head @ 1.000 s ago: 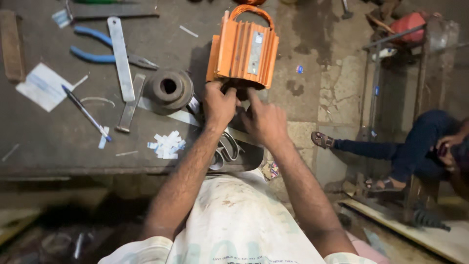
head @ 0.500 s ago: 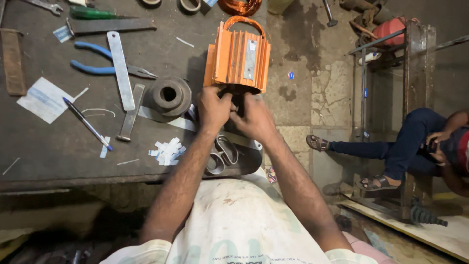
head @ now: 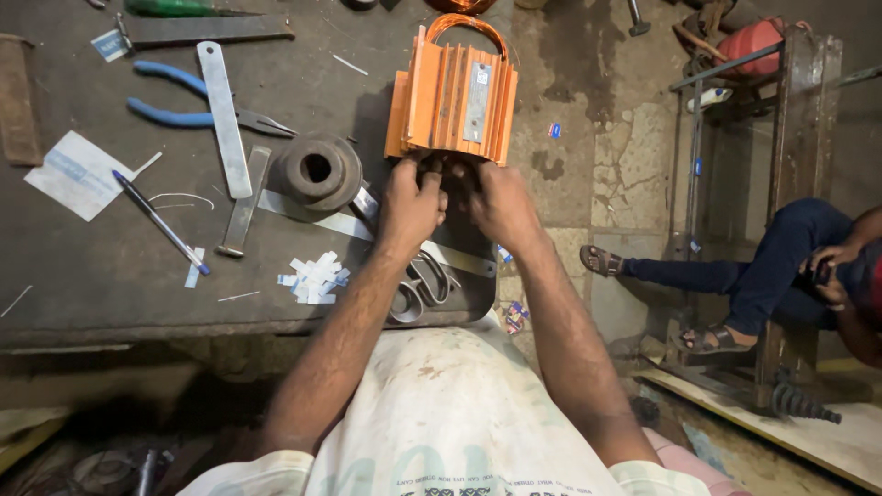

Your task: The person winds copper wire around an orange cylindrical component, using a wooden stick to press the wire into place. They repeatedly adjust the component and continue winding the wire in a tight coil.

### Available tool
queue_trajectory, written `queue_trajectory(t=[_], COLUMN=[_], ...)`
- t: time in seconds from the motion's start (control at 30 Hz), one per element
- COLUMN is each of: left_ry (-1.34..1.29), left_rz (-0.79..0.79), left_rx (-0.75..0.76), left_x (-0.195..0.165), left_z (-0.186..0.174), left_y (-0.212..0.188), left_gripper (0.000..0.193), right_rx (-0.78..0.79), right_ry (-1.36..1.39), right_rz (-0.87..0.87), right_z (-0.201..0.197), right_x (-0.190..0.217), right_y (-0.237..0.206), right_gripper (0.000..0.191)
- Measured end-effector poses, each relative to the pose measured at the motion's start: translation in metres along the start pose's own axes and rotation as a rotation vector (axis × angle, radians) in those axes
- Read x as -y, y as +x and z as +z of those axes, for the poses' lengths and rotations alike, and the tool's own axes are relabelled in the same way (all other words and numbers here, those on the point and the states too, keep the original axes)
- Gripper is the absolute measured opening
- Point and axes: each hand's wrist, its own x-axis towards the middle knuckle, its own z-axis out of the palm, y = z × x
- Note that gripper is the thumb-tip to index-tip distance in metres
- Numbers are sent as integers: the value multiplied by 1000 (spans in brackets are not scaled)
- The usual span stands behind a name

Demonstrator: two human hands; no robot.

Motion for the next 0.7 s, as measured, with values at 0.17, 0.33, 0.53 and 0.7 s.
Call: queue_trajectory(t=[0.17, 0.33, 0.53, 0.7], left_ry=[-447, -343, 201, 579], left_rz=[-70, -81, 80, 473], left_rx=[60, 21, -76, -153], left_x=[14, 13, 2, 3], left_z=[8, 9, 4, 1], left_y=[3, 3, -2, -2], left_gripper=[16, 7, 16, 18], right_rx=[-138, -175, -196, -200], right_ry=[-4, -59, -143, -140], right_rz=[-88, -72, -99, -97], right_z=[16, 27, 33, 31], right_x=[-10, -32, -46, -35], right_y=[-2, -6, -9, -8], right_gripper=[15, 15, 21, 19])
